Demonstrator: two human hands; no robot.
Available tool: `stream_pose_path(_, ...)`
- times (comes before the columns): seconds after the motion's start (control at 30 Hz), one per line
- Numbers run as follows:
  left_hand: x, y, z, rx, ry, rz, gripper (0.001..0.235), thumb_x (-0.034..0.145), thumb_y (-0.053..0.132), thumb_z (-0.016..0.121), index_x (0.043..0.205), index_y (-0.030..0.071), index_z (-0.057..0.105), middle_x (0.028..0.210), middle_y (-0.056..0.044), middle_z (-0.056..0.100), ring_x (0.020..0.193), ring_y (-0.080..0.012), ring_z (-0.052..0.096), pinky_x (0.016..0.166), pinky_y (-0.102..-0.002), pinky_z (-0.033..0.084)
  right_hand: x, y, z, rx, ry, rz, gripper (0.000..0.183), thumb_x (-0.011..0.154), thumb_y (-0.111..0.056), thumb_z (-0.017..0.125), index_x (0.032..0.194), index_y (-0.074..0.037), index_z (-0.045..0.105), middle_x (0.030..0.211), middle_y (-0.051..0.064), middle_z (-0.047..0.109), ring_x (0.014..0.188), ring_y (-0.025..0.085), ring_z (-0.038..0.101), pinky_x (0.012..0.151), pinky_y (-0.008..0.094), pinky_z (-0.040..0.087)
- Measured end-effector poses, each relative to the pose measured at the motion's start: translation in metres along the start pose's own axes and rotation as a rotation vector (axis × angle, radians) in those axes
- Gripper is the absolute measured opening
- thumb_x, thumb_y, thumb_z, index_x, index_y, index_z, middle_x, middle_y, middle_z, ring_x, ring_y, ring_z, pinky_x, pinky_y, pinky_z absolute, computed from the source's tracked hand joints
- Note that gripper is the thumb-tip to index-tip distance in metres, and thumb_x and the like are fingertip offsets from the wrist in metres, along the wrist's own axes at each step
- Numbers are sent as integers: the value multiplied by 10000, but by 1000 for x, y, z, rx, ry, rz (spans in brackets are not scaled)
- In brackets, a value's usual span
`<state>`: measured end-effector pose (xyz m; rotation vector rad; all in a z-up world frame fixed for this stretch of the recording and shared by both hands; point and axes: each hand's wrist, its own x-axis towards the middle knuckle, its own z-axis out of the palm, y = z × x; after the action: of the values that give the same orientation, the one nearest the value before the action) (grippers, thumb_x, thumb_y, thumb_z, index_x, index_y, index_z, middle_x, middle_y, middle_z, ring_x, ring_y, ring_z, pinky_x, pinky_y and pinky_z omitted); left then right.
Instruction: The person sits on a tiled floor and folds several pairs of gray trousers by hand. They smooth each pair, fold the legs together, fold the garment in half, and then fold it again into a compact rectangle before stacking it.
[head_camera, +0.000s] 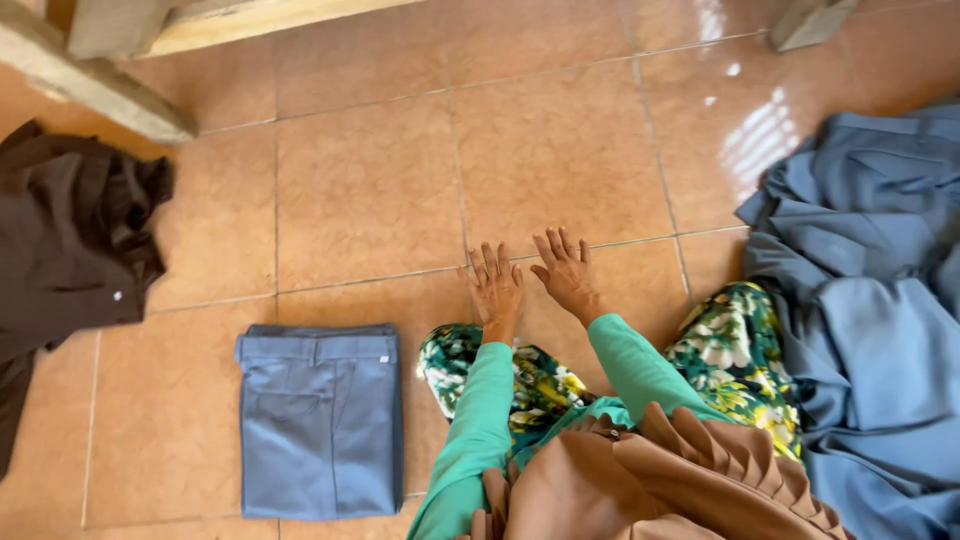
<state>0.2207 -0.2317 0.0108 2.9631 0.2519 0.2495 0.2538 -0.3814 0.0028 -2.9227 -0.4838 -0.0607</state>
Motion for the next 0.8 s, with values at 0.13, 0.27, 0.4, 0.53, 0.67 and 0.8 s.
stream_pose_path(0.13,-6,66,-17,-63,-161,115,554,1053,395,383,1564,182,350,1634,-142,324,1549,-373,160,1214,-660,-13,-30,51,-16,11,-53,165,650,1031,-570,440,1600,-283,312,1648,75,347,1554,283,247,1215,606,221)
stream_pose_path(0.27,-1,122,-10,-35,-221,242,564,1043,425,357,1556,191,373,1623,-147,355,1549,-373,177,1195,-695,-11,-54,99,-50,-17,-43,284,653,1042,-587,398,1603,-263,315,1638,93,361,1554,291,250,1206,603,234)
stream_pose_path(0.4,-1,186,-26,-77,-191,398,562,1043,421,353,1549,179,387,1608,-165,383,1537,-391,219,1188,-706,26,-83,150,-84,-29,24,400,643,1066,-561,380,1609,-223,315,1632,128,367,1542,320,272,1202,613,231)
stream_pose_path(0.53,-15,264,-17,-99,-193,589,559,1053,423,337,1546,167,395,1602,-171,388,1529,-405,228,1186,-718,28,-129,203,-117,-105,68,543,648,1053,-529,422,1608,-214,310,1621,136,376,1536,328,279,1199,612,229)
stream_pose_path(0.67,-57,353,-18,-267,19,843,515,1031,391,428,1483,152,493,1524,-193,482,1476,-421,340,1174,-724,130,-195,256,-141,-173,194,717,658,1042,-497,464,1618,-217,312,1628,141,373,1544,325,269,1190,619,247)
stream_pose_path(0.8,-115,429,-34,-371,-10,1097,499,1014,375,455,1463,168,524,1494,-184,523,1465,-405,374,1178,-705,151,-282,289,-166,-291,344,898,630,1046,-469,487,1608,-210,363,1627,126,394,1530,312,305,1175,611,271)
